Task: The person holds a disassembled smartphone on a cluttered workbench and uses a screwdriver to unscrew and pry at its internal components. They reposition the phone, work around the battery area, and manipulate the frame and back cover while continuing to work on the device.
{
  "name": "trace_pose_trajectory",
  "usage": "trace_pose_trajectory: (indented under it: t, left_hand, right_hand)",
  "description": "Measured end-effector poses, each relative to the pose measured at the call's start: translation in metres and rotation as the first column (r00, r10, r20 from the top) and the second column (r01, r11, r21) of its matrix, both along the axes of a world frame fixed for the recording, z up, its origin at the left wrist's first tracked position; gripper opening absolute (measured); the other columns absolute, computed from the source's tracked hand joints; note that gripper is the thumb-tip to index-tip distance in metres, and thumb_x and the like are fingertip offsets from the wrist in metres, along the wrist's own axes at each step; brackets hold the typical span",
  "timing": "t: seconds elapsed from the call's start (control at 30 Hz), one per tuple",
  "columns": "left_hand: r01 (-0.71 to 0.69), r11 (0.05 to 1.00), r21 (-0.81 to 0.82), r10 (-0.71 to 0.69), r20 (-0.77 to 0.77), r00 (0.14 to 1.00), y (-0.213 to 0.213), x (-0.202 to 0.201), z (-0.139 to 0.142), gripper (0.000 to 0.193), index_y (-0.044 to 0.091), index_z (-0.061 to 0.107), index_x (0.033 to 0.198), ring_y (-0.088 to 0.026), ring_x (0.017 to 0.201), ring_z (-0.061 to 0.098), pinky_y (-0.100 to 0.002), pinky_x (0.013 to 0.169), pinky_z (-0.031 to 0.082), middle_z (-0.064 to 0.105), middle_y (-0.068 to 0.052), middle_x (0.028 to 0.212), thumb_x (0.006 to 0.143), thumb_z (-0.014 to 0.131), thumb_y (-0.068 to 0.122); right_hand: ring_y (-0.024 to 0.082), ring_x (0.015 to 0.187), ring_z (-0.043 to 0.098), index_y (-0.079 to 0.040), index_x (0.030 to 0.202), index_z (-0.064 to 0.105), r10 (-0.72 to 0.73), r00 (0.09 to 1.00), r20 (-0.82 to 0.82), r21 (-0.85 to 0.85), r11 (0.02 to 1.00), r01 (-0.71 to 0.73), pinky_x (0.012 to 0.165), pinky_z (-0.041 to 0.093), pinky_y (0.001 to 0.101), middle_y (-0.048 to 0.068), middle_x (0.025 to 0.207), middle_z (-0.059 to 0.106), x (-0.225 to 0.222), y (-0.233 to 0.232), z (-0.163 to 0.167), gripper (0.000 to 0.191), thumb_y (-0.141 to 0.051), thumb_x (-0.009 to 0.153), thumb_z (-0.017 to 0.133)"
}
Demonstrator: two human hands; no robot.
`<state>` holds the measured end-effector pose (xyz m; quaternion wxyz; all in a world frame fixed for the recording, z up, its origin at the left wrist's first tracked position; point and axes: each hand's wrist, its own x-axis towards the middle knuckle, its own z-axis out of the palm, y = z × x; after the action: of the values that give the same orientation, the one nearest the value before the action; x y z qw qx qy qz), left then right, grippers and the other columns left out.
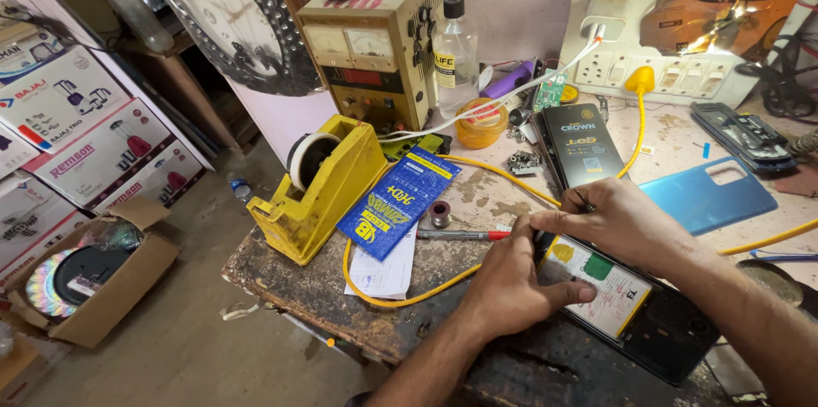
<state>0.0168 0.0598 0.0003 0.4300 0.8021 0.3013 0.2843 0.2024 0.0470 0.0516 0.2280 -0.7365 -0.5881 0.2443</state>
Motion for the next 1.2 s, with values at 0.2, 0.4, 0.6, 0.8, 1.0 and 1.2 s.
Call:
trace_pose_trajectory:
  t: [0.2, 0.4, 0.6, 0.8, 1.0, 1.2]
  left_hand:
    - [0.005, 1.000, -0.003, -0.005, 0.012, 1.000, 0.001, 0.001, -0.004, 0.098, 0.006, 0.047, 0.147, -0.034, 0.125, 0.065, -0.042, 0.104, 0.050, 0.068, -0.021, 0.131, 0.068, 0.088, 0.046]
    - [0.004, 0.997, 0.081, -0.009, 0.060, 0.998, 0.001, 0.001, -0.006, 0.101, 0.002, 0.045, 0.148, -0.037, 0.131, 0.062, -0.043, 0.109, 0.048, 0.066, -0.024, 0.136, 0.070, 0.091, 0.047]
    - [-0.039, 0.998, -0.048, 0.038, -0.038, 0.999, 0.001, 0.002, -0.004, 0.106, 0.003, 0.036, 0.143, -0.041, 0.121, 0.065, -0.046, 0.101, 0.051, 0.067, -0.029, 0.125, 0.064, 0.090, 0.048]
    - [-0.032, 0.999, -0.031, 0.031, -0.016, 0.999, 0.001, 0.002, -0.004, 0.106, 0.001, 0.036, 0.143, -0.041, 0.123, 0.064, -0.046, 0.102, 0.051, 0.066, -0.028, 0.127, 0.065, 0.091, 0.047]
    - [-0.034, 0.999, -0.019, 0.034, -0.016, 0.999, 0.000, 0.003, -0.004, 0.106, 0.001, 0.036, 0.144, -0.040, 0.123, 0.064, -0.045, 0.103, 0.050, 0.065, -0.028, 0.128, 0.066, 0.091, 0.047]
    - [-0.051, 0.999, 0.005, 0.051, 0.009, 0.999, -0.003, 0.002, -0.002, 0.094, 0.000, 0.042, 0.136, -0.038, 0.112, 0.070, -0.045, 0.096, 0.055, 0.069, -0.026, 0.118, 0.067, 0.089, 0.044]
  right_hand:
    - [0.011, 0.053, 0.045, -0.006, 0.063, 0.069, 0.011, 0.999, -0.042, -0.017, 1.000, -0.011, 0.048, 0.040, 0.0365, 0.003, 0.051, 0.052, 0.003, 0.001, -0.005, 0.057, -0.059, 0.081, 0.079]
    - [0.012, 0.057, 0.043, 0.003, 0.069, 0.068, 0.014, 0.999, -0.029, 0.005, 1.000, -0.014, 0.051, 0.038, 0.0366, 0.004, 0.056, 0.050, 0.004, 0.000, -0.008, 0.063, -0.056, 0.084, 0.081]
    - [0.009, 0.062, 0.053, -0.005, 0.087, 0.078, 0.007, 0.997, -0.081, 0.127, 0.992, 0.004, 0.056, 0.047, 0.0321, 0.003, 0.063, 0.063, 0.001, -0.003, -0.008, 0.045, -0.049, 0.080, 0.083]
    - [0.006, 0.063, 0.059, -0.008, 0.088, 0.080, 0.067, 0.991, -0.117, 0.169, 0.985, -0.046, 0.057, 0.051, 0.0291, -0.001, 0.065, 0.071, -0.003, -0.004, -0.005, 0.038, -0.044, 0.078, 0.078]
    - [0.008, 0.061, 0.053, -0.007, 0.087, 0.080, 0.034, 0.995, -0.093, 0.130, 0.991, -0.022, 0.055, 0.048, 0.0320, 0.003, 0.062, 0.065, -0.004, -0.006, -0.003, 0.041, -0.048, 0.082, 0.080]
    - [0.006, 0.062, 0.052, -0.003, 0.085, 0.077, 0.037, 0.956, -0.291, 0.084, 0.996, -0.013, 0.054, 0.043, 0.0306, 0.000, 0.065, 0.062, 0.007, -0.006, -0.010, 0.035, -0.035, 0.094, 0.068]
